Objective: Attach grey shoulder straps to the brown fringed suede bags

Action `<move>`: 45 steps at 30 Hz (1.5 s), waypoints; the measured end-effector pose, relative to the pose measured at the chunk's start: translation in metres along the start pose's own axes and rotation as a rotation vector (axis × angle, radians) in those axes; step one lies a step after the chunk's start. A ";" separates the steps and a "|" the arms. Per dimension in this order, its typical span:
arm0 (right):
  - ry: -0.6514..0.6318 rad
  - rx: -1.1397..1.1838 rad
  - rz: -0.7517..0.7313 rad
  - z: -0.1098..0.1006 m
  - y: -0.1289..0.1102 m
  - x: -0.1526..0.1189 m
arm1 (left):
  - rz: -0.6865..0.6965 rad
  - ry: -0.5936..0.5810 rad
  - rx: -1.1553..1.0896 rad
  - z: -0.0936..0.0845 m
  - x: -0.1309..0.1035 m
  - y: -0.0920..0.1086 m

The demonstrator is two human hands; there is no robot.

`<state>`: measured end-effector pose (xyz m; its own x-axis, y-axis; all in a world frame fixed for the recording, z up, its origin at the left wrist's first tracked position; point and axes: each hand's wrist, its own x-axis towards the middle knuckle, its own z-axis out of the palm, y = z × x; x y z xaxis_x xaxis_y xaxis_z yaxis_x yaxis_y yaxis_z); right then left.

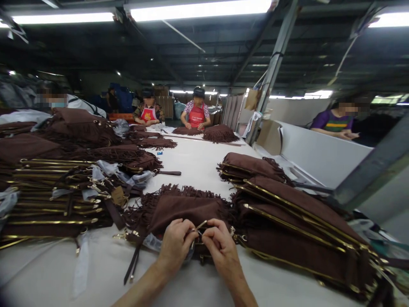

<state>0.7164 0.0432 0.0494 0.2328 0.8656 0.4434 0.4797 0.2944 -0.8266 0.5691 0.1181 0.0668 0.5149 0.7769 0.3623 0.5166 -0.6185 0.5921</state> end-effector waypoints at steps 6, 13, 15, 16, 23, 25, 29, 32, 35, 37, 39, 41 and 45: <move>-0.218 0.108 0.026 -0.007 -0.004 -0.001 | 0.191 -0.139 -0.103 -0.044 -0.032 -0.011; -0.328 0.328 0.256 -0.026 0.001 0.001 | -0.361 -0.049 0.215 -0.121 -0.076 -0.086; -0.301 0.353 0.306 -0.027 0.007 0.000 | -0.344 -0.021 0.182 -0.119 -0.074 -0.097; -0.283 0.363 0.320 -0.026 0.010 0.000 | -0.344 0.005 0.154 -0.116 -0.072 -0.099; -0.148 0.392 0.264 -0.017 0.007 0.002 | -0.260 0.317 -0.200 -0.110 -0.053 -0.069; -0.137 0.379 0.220 -0.014 0.002 0.005 | -0.157 0.309 -0.323 -0.104 -0.038 -0.047; -0.066 0.394 0.247 -0.006 -0.006 0.005 | -0.049 0.139 -0.342 -0.078 0.000 -0.008; -0.004 0.408 0.296 0.003 -0.006 0.005 | -0.038 0.091 -0.301 -0.054 0.017 0.004; 0.063 0.411 0.303 0.010 -0.005 0.005 | -0.027 0.046 -0.268 -0.034 0.019 0.005; 0.089 0.412 0.292 0.012 -0.004 0.006 | 0.015 -0.003 -0.233 -0.024 0.016 0.004; 0.091 0.408 0.283 0.013 -0.004 0.007 | 0.072 -0.034 -0.191 -0.015 0.011 0.004; 0.095 0.381 0.277 0.013 -0.006 0.007 | 0.126 -0.037 -0.154 -0.009 0.009 0.004; 0.104 0.359 0.280 0.013 -0.010 0.009 | 0.215 0.002 -0.103 0.001 0.008 0.000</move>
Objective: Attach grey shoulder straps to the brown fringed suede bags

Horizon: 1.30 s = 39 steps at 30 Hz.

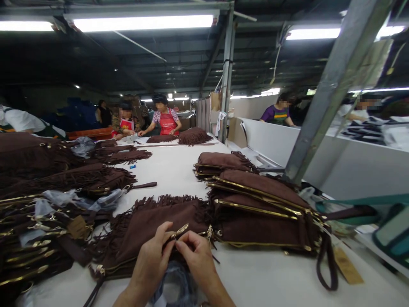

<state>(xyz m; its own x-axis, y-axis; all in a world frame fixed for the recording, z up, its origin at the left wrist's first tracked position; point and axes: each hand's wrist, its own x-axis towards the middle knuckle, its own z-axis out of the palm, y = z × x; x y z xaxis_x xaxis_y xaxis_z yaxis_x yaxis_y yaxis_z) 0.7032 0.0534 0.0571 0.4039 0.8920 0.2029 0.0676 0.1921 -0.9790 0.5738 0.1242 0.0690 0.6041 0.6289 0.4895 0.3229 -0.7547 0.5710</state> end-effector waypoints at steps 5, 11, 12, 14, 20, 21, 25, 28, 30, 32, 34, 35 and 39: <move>0.034 0.067 -0.004 0.002 0.002 0.003 | 0.114 -0.008 0.141 0.004 -0.004 -0.005; 0.014 0.229 0.052 -0.001 0.008 0.005 | -0.009 -0.240 -0.210 -0.015 -0.007 0.011; 0.001 0.214 0.049 -0.002 0.009 0.004 | -0.073 -0.278 -0.244 -0.018 -0.006 0.012; -0.024 0.154 0.040 -0.003 0.010 0.003 | -0.158 -0.334 -0.251 -0.022 -0.003 0.011; -0.065 -0.028 -0.009 -0.012 0.011 0.001 | -0.142 -0.367 -0.121 -0.028 0.012 -0.003; -0.047 -0.036 -0.024 -0.014 0.010 0.002 | -0.136 -0.296 -0.076 -0.031 0.016 -0.005; 0.110 0.085 -0.044 -0.023 0.004 0.007 | -0.278 -0.055 -0.222 -0.041 0.030 -0.006; 0.054 0.185 0.018 -0.027 0.002 0.010 | -0.565 -0.131 -0.716 -0.035 0.038 -0.003; 0.000 0.250 0.069 -0.030 0.000 0.011 | -0.690 -0.117 -1.008 -0.026 0.040 0.000; -0.028 0.313 0.100 -0.034 -0.003 0.010 | -0.751 -0.061 -1.174 -0.018 0.040 0.001; -0.066 0.352 0.121 -0.037 -0.006 0.009 | -0.774 -0.037 -1.226 -0.013 0.039 0.001; -0.083 0.376 0.130 -0.039 -0.009 0.008 | -0.773 -0.030 -1.225 -0.011 0.037 0.001; -0.138 0.585 0.158 -0.042 -0.020 0.004 | -0.713 -0.025 -1.174 -0.013 0.034 0.005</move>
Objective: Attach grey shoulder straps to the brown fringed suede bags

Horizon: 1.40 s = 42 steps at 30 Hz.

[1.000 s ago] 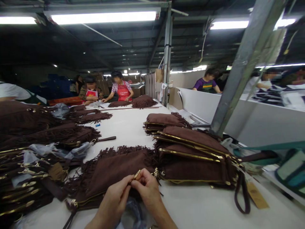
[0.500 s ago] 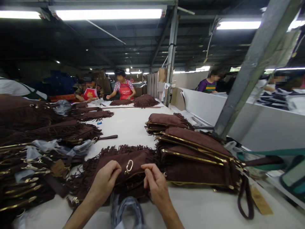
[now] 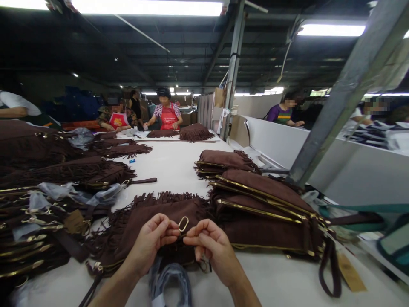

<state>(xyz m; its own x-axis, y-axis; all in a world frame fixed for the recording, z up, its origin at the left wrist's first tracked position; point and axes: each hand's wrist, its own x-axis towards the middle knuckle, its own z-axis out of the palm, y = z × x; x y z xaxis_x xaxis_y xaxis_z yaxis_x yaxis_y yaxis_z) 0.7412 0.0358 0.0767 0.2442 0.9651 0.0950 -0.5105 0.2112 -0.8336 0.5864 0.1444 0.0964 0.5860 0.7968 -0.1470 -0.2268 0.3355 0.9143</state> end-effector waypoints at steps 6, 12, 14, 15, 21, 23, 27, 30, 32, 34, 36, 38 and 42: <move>-0.111 0.061 -0.005 0.003 -0.004 -0.004 | 0.072 -0.056 0.128 0.005 -0.004 0.000; -0.033 -0.112 -0.064 0.006 0.001 -0.004 | 0.125 -0.080 0.211 0.008 -0.007 -0.012; 0.006 -0.103 -0.060 0.007 0.002 -0.004 | 0.149 -0.100 0.238 0.011 -0.010 -0.016; 0.023 -0.096 -0.058 0.007 0.002 -0.004 | 0.153 -0.112 0.243 0.012 -0.011 -0.018; 0.158 -0.251 -0.096 -0.003 0.014 0.003 | 0.033 -0.077 0.146 0.010 -0.010 -0.028; 0.192 -0.361 -0.126 -0.008 0.018 0.005 | 0.002 -0.044 0.104 0.007 -0.009 -0.030; 0.219 -0.556 -0.183 -0.012 0.024 0.004 | -0.035 -0.007 0.050 0.004 -0.012 -0.032; 0.173 -0.613 -0.164 -0.009 0.028 0.000 | -0.047 0.004 0.023 0.003 -0.014 -0.033; 0.127 -0.623 -0.155 -0.007 0.032 -0.003 | -0.033 0.020 0.006 0.004 -0.014 -0.034; 0.092 -0.650 -0.174 -0.006 0.036 -0.005 | -0.014 0.036 -0.003 0.005 -0.013 -0.035; 0.076 -0.689 -0.204 -0.006 0.040 -0.006 | -0.007 0.043 -0.007 0.006 -0.012 -0.037; 0.078 -0.725 -0.233 -0.006 0.041 -0.005 | -0.007 0.039 -0.011 0.007 -0.012 -0.037; 0.070 -0.855 -0.307 -0.001 0.040 -0.003 | -0.005 0.014 -0.014 0.008 -0.012 -0.038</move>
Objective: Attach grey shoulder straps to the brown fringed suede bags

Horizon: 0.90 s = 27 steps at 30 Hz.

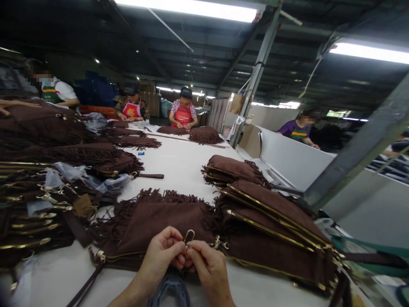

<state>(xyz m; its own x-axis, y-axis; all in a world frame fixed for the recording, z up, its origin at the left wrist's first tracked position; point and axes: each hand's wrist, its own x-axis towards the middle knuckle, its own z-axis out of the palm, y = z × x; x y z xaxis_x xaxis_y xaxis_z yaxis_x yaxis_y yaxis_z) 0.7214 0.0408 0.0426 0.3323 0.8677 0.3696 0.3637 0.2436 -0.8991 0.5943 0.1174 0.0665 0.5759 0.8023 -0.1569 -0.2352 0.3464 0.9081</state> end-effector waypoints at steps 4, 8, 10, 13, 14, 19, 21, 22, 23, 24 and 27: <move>-0.010 -0.139 -0.074 0.002 -0.008 0.002 | 0.003 -0.039 0.014 0.001 -0.002 0.001; 0.017 -0.143 -0.062 0.000 -0.008 0.001 | 0.021 -0.097 0.185 0.000 -0.007 0.002; 0.013 -0.141 -0.057 -0.001 -0.007 0.000 | 0.078 -0.075 0.326 0.000 -0.008 0.002; 0.039 -0.104 -0.019 -0.003 -0.005 -0.001 | 0.215 -0.030 0.463 -0.001 -0.009 0.002; 0.050 -0.075 0.003 -0.003 -0.004 -0.002 | 0.251 -0.025 0.481 -0.002 -0.008 0.002; 0.009 0.060 0.051 -0.003 -0.003 -0.001 | 0.304 -0.031 0.500 -0.002 -0.007 0.003; -0.020 0.069 0.039 -0.002 -0.005 0.000 | 0.300 -0.034 0.522 -0.001 -0.008 0.004; -0.027 0.069 0.034 -0.001 -0.005 0.000 | 0.296 -0.034 0.534 -0.001 -0.008 0.004; -0.029 0.068 0.033 -0.001 -0.006 0.000 | 0.291 -0.034 0.541 0.000 -0.009 0.004; -0.032 0.068 0.033 0.000 -0.007 0.001 | 0.288 -0.036 0.543 0.000 -0.009 0.004; -0.029 0.067 0.041 0.001 -0.008 0.001 | 0.296 -0.035 0.543 0.001 -0.010 0.003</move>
<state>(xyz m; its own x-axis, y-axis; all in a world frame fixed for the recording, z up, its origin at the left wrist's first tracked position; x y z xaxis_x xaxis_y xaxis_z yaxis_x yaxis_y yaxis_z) 0.7180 0.0400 0.0496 0.3199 0.8896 0.3259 0.2908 0.2352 -0.9274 0.5883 0.1102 0.0712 0.5750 0.8068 0.1362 0.0382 -0.1928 0.9805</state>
